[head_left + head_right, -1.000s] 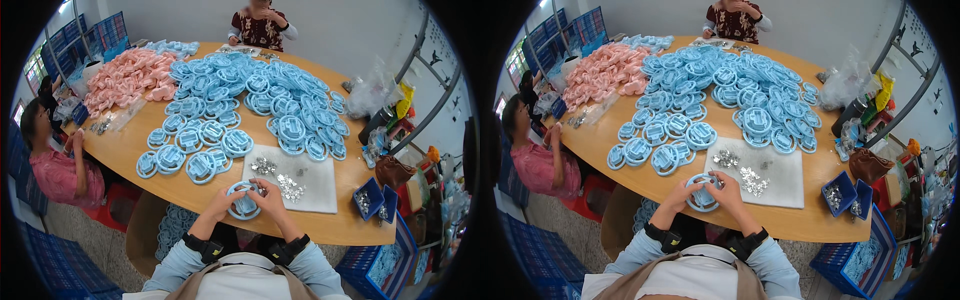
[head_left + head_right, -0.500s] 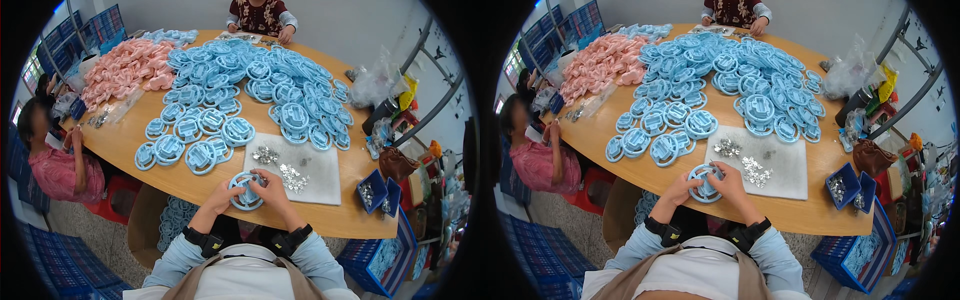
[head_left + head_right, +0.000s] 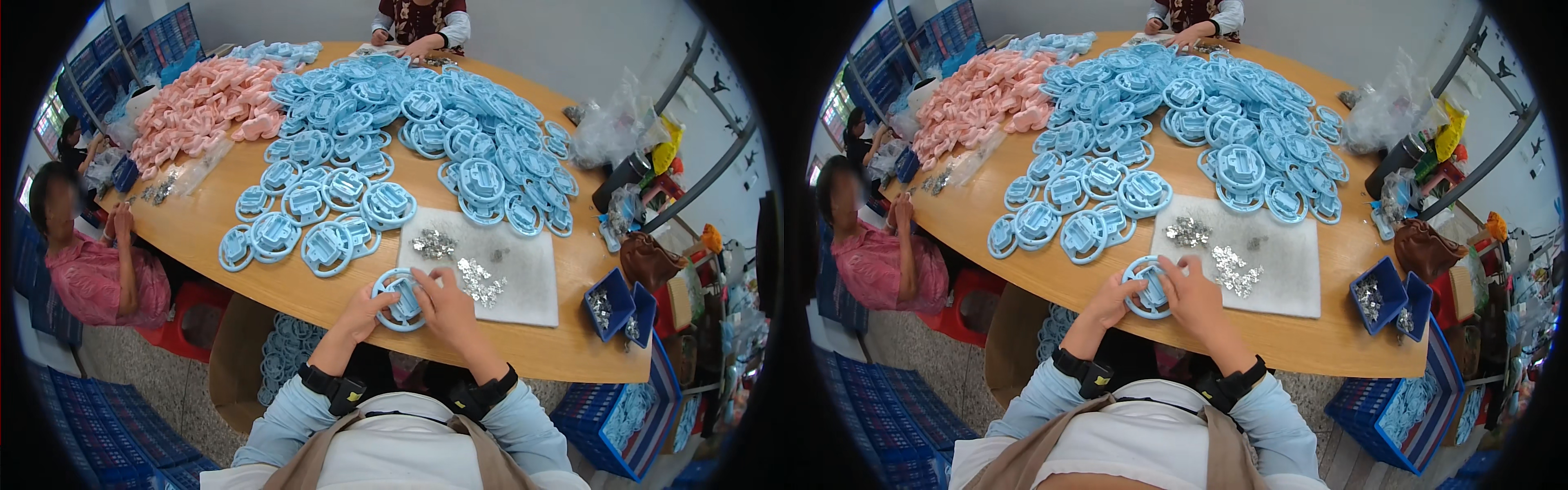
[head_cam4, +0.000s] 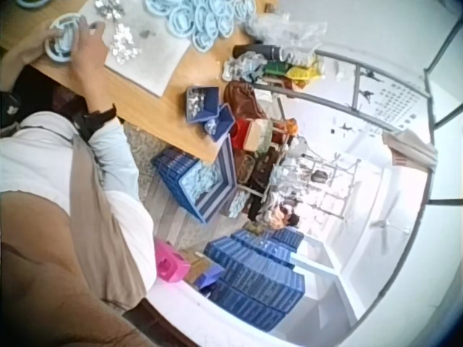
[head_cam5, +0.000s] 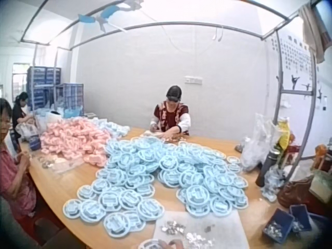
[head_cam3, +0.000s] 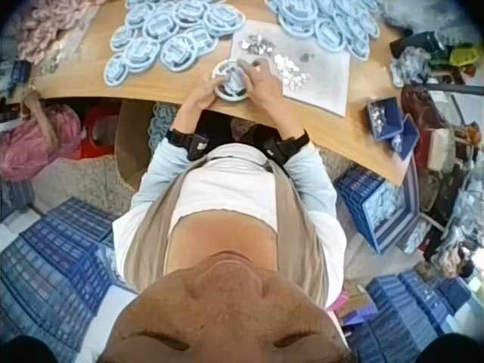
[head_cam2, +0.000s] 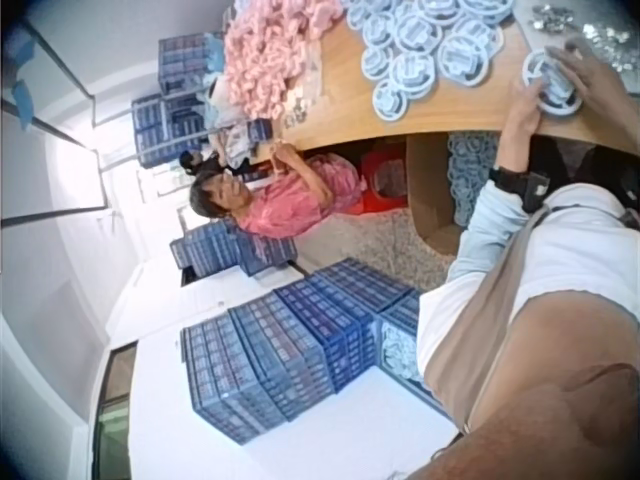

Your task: Manually assemble metal accessories onto blue plastic molded components on a workbench.

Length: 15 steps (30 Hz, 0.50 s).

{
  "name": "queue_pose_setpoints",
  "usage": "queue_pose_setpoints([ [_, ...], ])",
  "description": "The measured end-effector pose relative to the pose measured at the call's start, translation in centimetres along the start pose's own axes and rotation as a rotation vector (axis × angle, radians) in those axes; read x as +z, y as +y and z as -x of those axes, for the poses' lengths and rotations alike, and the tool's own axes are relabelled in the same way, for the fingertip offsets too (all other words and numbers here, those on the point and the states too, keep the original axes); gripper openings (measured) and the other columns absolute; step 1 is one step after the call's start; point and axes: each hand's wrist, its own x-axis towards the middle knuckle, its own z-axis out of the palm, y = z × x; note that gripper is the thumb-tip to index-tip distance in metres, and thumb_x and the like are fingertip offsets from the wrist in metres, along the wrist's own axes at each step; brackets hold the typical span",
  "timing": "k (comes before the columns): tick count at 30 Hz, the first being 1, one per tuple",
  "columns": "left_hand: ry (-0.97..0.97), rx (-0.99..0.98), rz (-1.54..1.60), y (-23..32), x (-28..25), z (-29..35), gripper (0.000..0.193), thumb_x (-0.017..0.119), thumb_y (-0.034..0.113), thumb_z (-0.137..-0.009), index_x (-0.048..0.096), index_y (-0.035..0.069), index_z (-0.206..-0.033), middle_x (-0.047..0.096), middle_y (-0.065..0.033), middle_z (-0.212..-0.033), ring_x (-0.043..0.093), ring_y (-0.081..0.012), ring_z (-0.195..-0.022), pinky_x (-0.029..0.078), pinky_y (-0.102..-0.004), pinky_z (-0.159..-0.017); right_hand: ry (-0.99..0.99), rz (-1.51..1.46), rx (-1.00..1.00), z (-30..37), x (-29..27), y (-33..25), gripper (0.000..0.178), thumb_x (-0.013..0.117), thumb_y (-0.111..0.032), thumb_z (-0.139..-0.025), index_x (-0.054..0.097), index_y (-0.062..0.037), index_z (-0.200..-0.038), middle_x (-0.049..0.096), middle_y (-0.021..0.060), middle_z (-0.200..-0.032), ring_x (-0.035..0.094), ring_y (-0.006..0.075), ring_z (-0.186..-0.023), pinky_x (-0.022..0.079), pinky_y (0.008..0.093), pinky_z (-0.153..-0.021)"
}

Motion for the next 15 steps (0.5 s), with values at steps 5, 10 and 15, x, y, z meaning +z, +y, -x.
queue_pose_setpoints([
  [5, -0.009, -0.004, 0.006, -0.2, -0.3, -0.1, 0.026, 0.062, 0.01, -0.085, 0.056, 0.002, -0.109, 0.063, -0.0028, -0.088, 0.061, -0.0095, -0.072, 0.05, -0.0224, -0.06, -0.076, 0.098, -0.067, 1.4, 0.3, -0.4, 0.035, 0.058, -0.011, -0.079, 0.059, -0.0163, -0.113, 0.051, 0.0079, -0.089, 0.061, 0.0258, -0.071, 0.05, 0.0381, -0.056],
  [10, -0.015, -0.013, -0.001, 0.4, 0.2, 0.2, 0.029, 0.062, 0.01, -0.085, 0.055, 0.002, -0.111, 0.063, -0.0034, -0.09, 0.061, -0.0105, -0.075, 0.051, -0.0234, -0.062, -0.004, 0.149, -0.16, 1.1, 0.5, -1.1, 0.03, 0.059, -0.006, -0.073, 0.061, -0.0125, -0.102, 0.051, 0.0061, -0.088, 0.062, 0.0234, -0.072, 0.051, 0.0354, -0.054],
  [15, -0.017, -0.014, 0.031, 0.4, 0.2, 0.1, 0.031, 0.062, 0.01, -0.085, 0.054, 0.001, -0.113, 0.062, -0.004, -0.093, 0.061, -0.0106, -0.077, 0.052, -0.0238, -0.063, 0.03, 0.153, -0.161, 1.1, 1.1, -1.2, 0.027, 0.06, -0.006, -0.073, 0.062, -0.0116, -0.099, 0.052, 0.006, -0.088, 0.062, 0.0215, -0.073, 0.051, 0.034, -0.053],
])
